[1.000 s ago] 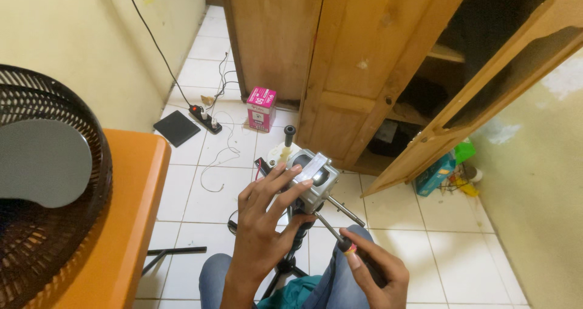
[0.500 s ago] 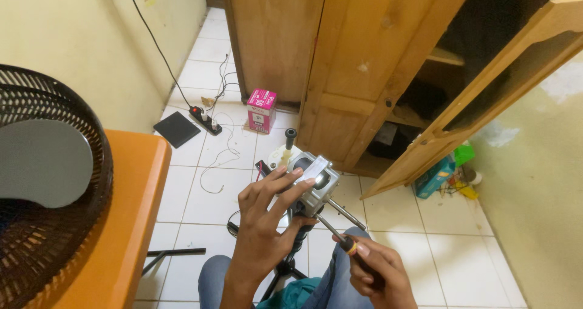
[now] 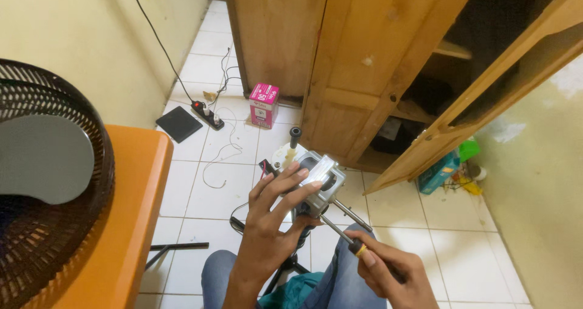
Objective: The person sits on the floor working on an electric fan motor mounted on a stand, using a screwdriver to loosen and tighten screws on the motor housing and its white plastic mounting part. They reposition the motor assembly, handle small screws, and continue fastening components with the screwdriver.
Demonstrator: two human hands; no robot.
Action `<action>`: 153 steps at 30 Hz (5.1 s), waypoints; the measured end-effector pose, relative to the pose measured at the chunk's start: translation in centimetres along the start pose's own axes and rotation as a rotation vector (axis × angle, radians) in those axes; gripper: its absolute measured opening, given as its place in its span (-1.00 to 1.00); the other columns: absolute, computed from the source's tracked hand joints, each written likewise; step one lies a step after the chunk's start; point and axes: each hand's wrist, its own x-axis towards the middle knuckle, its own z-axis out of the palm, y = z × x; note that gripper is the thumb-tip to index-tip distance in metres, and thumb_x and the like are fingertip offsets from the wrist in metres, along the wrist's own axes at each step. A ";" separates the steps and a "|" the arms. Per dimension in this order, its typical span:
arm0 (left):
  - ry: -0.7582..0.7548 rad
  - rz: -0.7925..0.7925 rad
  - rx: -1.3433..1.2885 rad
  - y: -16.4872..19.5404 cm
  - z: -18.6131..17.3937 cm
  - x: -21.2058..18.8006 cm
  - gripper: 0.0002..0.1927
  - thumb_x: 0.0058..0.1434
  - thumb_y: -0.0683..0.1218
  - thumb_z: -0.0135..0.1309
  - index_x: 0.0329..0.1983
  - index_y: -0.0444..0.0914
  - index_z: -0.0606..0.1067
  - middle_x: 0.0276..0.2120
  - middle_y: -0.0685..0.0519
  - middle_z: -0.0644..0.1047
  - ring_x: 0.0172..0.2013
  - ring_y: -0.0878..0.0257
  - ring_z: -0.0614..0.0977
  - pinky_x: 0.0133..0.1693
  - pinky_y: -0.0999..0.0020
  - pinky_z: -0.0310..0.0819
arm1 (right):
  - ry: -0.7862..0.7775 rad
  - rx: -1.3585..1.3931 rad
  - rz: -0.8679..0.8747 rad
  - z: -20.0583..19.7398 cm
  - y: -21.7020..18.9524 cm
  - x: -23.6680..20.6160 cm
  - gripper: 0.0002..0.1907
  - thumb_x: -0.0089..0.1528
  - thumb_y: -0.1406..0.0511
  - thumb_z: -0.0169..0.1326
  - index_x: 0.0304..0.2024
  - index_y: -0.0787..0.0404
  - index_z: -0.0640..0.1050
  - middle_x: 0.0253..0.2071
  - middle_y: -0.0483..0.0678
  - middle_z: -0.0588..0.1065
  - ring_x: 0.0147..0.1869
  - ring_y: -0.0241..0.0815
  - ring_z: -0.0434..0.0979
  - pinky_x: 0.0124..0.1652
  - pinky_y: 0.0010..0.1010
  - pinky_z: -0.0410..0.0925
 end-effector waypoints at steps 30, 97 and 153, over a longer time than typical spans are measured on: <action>0.073 -0.125 -0.147 0.7 2.2 -1.7 -0.29 0.10 -0.25 0.26 0.36 -0.16 0.39 0.44 -0.07 0.28 0.47 -0.09 0.23 0.36 0.02 0.20 | 0.434 -0.616 -0.604 3.5 -2.1 -0.6 -0.67 0.10 0.42 0.31 -0.05 0.25 0.67 -0.48 -0.05 0.54 -0.40 -0.29 0.57 -0.39 -0.57 0.43; 0.434 -0.832 -1.014 1.2 6.4 -6.7 -0.62 0.46 0.05 -0.14 -0.23 -0.34 0.49 -0.56 0.08 0.46 -0.57 0.37 0.48 -0.52 0.48 0.33 | 0.655 -0.439 -0.797 9.0 -0.8 1.6 -0.79 0.15 0.49 0.27 -0.15 0.27 0.65 -0.34 -0.04 0.57 -0.46 -0.32 0.47 -0.43 -0.54 0.33; 0.282 -0.680 -0.347 1.5 3.0 -1.4 -0.80 0.10 -0.07 0.36 -0.35 -0.33 0.72 -0.62 0.11 0.57 -0.62 0.47 0.36 -0.59 0.47 0.18 | 0.555 -0.376 -0.746 10.1 -2.3 4.4 -0.81 0.24 0.42 0.22 -0.09 0.26 0.57 -0.51 -0.13 0.59 -0.48 -0.48 0.62 -0.54 -0.64 0.35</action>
